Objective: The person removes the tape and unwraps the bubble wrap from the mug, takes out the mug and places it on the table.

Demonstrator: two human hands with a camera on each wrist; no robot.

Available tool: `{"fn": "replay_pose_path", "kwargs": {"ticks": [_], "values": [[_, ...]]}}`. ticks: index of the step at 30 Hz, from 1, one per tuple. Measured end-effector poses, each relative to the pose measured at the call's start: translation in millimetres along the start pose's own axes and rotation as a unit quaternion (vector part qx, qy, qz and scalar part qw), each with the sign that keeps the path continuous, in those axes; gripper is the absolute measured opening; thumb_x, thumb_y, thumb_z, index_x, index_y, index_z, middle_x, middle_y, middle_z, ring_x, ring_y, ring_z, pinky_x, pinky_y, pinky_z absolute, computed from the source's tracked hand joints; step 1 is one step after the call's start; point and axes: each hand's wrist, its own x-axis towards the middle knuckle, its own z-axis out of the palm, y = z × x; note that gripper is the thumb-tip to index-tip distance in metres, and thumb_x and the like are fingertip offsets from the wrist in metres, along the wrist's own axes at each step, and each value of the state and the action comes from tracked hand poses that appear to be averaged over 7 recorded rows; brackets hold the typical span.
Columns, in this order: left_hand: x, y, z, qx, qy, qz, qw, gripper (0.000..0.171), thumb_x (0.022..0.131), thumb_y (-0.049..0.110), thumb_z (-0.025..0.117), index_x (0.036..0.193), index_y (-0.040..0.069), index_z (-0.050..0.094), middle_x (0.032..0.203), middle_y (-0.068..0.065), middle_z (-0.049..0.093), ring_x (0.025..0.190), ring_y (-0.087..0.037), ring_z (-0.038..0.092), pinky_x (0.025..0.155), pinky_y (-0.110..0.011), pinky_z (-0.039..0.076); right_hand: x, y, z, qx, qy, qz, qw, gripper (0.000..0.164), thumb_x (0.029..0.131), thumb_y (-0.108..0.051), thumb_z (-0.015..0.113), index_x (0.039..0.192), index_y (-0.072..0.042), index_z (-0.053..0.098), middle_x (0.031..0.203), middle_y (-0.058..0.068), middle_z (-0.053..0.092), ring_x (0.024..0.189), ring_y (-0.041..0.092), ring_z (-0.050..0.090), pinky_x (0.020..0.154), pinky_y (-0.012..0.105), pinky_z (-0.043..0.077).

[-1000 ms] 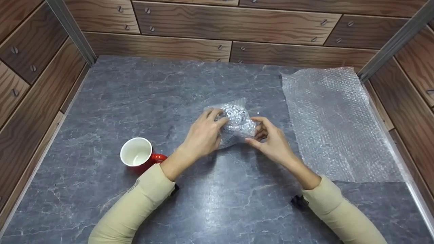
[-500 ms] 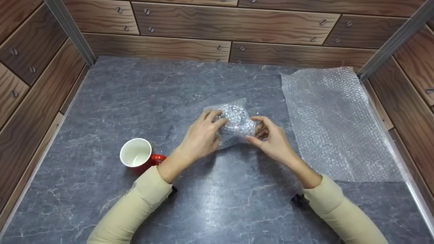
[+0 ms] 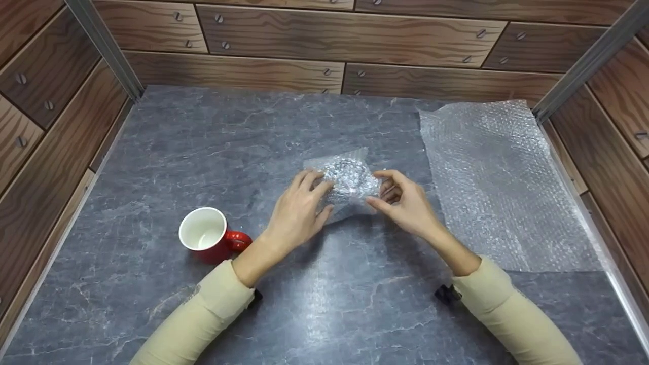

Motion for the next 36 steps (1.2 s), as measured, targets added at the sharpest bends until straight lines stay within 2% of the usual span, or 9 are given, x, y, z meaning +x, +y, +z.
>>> {"fn": "replay_pose_path", "kwargs": {"ticks": [4,11,17,27,36], "values": [[-2.8,2.9,5.5,-0.001,0.023,-0.015,0.9996,0.043,0.093,0.030,0.080,0.128,0.009,0.070,0.138,-0.016,0.065,0.135,-0.038,0.060,0.109,-0.050,0.058,1,1,0,0.001,0.006,-0.003,1.000,0.050,0.088,-0.013,0.086,0.133,-0.002,0.066,0.092,0.014,0.070,0.074,0.005,0.064,0.070,0.015,0.055],[-1.7,4.3,10.3,-0.001,0.018,-0.025,0.9995,0.042,0.095,0.034,0.079,0.128,0.010,0.071,0.137,-0.014,0.066,0.132,-0.036,0.062,0.108,-0.050,0.059,0,1,2,-0.005,0.008,-0.005,1.000,0.046,0.088,-0.012,0.086,0.129,-0.001,0.068,0.089,0.013,0.071,0.070,0.005,0.064,0.067,0.016,0.056],[2.4,3.1,10.2,-0.004,0.008,-0.018,0.9998,0.041,0.095,0.033,0.078,0.128,0.010,0.071,0.135,-0.014,0.067,0.132,-0.036,0.062,0.105,-0.049,0.061,-3,0,3,-0.007,0.011,0.001,1.000,0.044,0.087,-0.012,0.086,0.126,-0.001,0.068,0.089,0.012,0.071,0.069,0.005,0.065,0.065,0.016,0.055],[9.1,-1.7,10.3,-0.006,-0.004,-0.002,1.0000,0.040,0.095,0.032,0.079,0.126,0.009,0.070,0.136,-0.016,0.067,0.133,-0.037,0.062,0.111,-0.049,0.057,-10,-2,7,0.012,0.020,0.008,1.000,0.042,0.086,-0.009,0.086,0.123,0.000,0.068,0.087,0.012,0.070,0.068,0.003,0.064,0.064,0.015,0.055],[13.2,-5.4,10.8,-0.023,-0.002,0.006,0.9997,0.039,0.093,0.030,0.080,0.126,0.011,0.070,0.136,-0.016,0.067,0.132,-0.039,0.062,0.104,-0.052,0.061,-13,-5,8,0.020,0.016,0.012,1.000,0.041,0.087,-0.009,0.086,0.122,0.002,0.066,0.088,0.013,0.071,0.071,0.002,0.065,0.065,0.015,0.055]]}}
